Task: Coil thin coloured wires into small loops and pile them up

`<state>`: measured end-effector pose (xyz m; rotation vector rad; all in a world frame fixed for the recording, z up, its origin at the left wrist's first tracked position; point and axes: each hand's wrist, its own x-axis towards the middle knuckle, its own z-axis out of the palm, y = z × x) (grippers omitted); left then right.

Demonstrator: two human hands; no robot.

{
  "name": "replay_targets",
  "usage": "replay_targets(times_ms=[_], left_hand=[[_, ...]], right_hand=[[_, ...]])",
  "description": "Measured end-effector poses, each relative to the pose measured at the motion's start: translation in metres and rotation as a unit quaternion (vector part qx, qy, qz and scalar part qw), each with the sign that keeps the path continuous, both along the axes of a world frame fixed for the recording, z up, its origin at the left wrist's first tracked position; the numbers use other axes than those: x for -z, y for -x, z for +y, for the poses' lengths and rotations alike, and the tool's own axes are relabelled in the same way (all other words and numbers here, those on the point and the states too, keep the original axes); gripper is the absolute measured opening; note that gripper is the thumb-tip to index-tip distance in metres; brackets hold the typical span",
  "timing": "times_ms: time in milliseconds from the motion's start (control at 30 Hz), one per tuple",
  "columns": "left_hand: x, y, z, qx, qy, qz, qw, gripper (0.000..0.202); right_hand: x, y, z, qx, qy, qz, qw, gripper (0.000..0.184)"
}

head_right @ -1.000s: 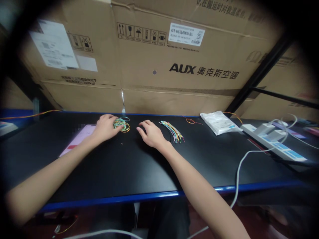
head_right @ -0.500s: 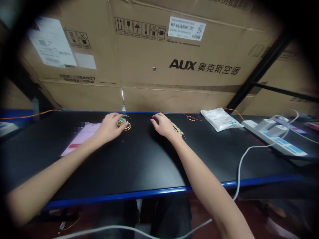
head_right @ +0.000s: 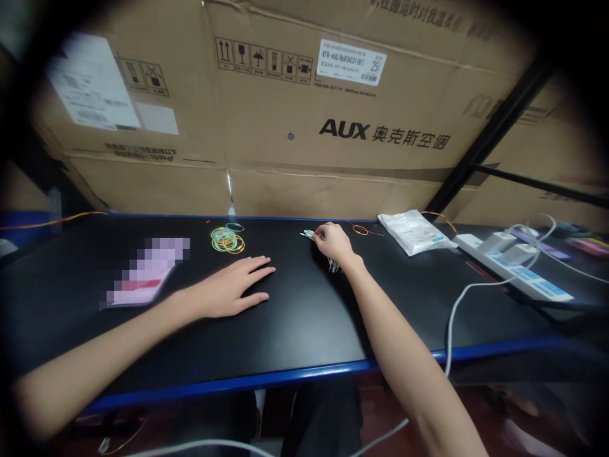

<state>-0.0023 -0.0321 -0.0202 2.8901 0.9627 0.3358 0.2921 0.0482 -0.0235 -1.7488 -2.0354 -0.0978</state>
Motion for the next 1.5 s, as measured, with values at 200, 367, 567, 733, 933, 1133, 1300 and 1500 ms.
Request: replay_targets(times_ms=[200,367,567,733,933,1133,1300,1500], left_hand=[[-0.002,-0.001,0.0,-0.004,0.004,-0.005,1.0,0.056],[-0.002,-0.001,-0.001,-0.005,0.005,-0.002,1.0,0.056],[-0.002,-0.002,-0.001,-0.008,-0.005,0.016,1.0,0.056],[-0.001,-0.002,0.0,-0.003,-0.001,-0.002,1.0,0.055],[0.0,-0.002,0.0,-0.004,0.003,-0.007,1.0,0.055],[0.001,-0.001,0.001,-0.004,0.002,-0.015,1.0,0.053],[0.0,-0.002,0.001,-0.006,0.001,0.005,1.0,0.054],[0.001,-0.002,0.002,-0.002,-0.004,-0.011,1.0,0.053]], right_hand=[[0.005,0.002,-0.001,0.024,-0.008,-0.008,1.0,0.01],[0.006,0.007,-0.003,0.032,-0.012,0.002,0.999,0.012],[0.005,0.009,-0.004,0.045,-0.003,-0.03,0.999,0.017],[-0.005,0.008,-0.007,0.055,-0.008,0.046,0.997,0.015],[-0.018,0.008,-0.004,0.001,-0.01,0.324,0.946,0.012],[-0.022,0.014,-0.004,-0.006,-0.006,0.565,0.825,0.022],[-0.027,0.036,-0.014,-0.095,0.06,0.712,0.693,0.021],[-0.034,0.064,-0.03,-0.17,0.214,0.747,0.607,0.022]])
